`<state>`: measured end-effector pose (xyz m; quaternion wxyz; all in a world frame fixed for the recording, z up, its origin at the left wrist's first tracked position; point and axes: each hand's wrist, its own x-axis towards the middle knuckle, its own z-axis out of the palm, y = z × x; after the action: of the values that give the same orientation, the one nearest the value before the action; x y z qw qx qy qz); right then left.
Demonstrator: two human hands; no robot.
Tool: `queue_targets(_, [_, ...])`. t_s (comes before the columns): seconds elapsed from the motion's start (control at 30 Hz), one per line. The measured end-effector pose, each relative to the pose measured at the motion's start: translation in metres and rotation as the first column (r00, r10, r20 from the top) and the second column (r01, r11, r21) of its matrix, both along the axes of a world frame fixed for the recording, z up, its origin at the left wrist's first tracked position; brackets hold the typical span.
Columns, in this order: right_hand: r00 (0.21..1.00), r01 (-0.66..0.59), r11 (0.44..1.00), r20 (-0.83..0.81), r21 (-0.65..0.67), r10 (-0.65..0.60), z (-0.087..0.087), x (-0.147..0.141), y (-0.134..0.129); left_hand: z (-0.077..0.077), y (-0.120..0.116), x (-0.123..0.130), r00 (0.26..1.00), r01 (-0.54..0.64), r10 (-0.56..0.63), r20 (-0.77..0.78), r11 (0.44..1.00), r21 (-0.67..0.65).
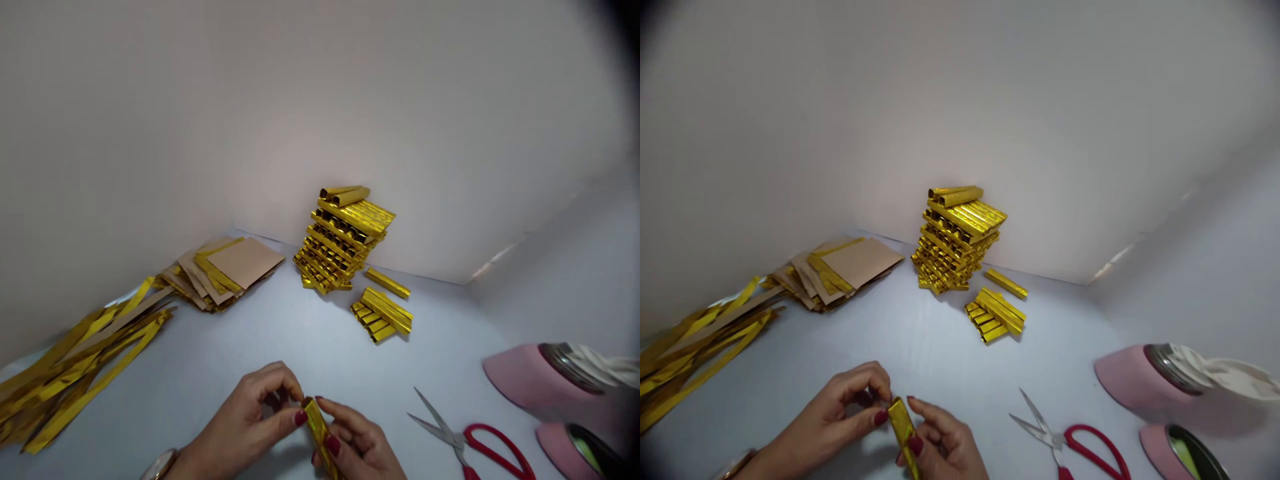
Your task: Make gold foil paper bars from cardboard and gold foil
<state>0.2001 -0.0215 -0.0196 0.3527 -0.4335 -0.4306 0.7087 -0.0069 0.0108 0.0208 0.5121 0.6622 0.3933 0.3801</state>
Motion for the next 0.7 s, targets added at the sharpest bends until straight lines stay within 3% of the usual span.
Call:
queue_targets(0.13, [0.994,-0.075,0.993,-0.082,-0.092,0.068,0.008,-0.003,0.005,-0.007,0.0,0.002,0.998,0.062,-0.061,0.008,0.998,-0.034])
queue_targets(0.27, [0.977,-0.103,0.988,-0.197,-0.111,0.08,0.01,-0.004,0.005,-0.016,0.002,-0.001,1.0,0.026,-0.025,0.012,0.992,-0.122])
queue_targets(0.33, [0.978,-0.096,0.991,-0.194,-0.097,0.076,0.009,-0.005,0.005,-0.017,0.0,-0.001,0.995,-0.078,0.077,-0.064,0.997,-0.005])
queue_targets(0.4, [0.982,-0.078,0.993,-0.181,-0.091,0.061,0.008,-0.007,0.004,-0.016,-0.003,0.0,0.967,-0.121,0.176,-0.185,0.953,0.276])
queue_targets(0.47, [0.979,-0.065,0.994,-0.196,-0.083,0.048,0.007,-0.009,0.003,-0.015,-0.005,0.002,0.932,0.05,0.15,-0.331,0.85,0.524])
queue_targets(0.53, [0.977,-0.064,0.995,-0.207,-0.071,0.048,0.007,-0.009,0.003,-0.015,-0.006,0.004,0.885,0.258,0.046,-0.464,0.78,0.57])
queue_targets(0.57, [0.978,-0.062,0.996,-0.203,-0.071,0.046,0.007,-0.008,0.003,-0.015,-0.005,0.004,0.865,0.305,0.015,-0.502,0.778,0.549])
queue_targets(0.7, [0.988,0.012,0.997,-0.153,-0.08,-0.024,0.013,0.0,0.006,-0.02,0.0,-0.001,0.865,0.23,0.058,-0.499,0.838,0.495])
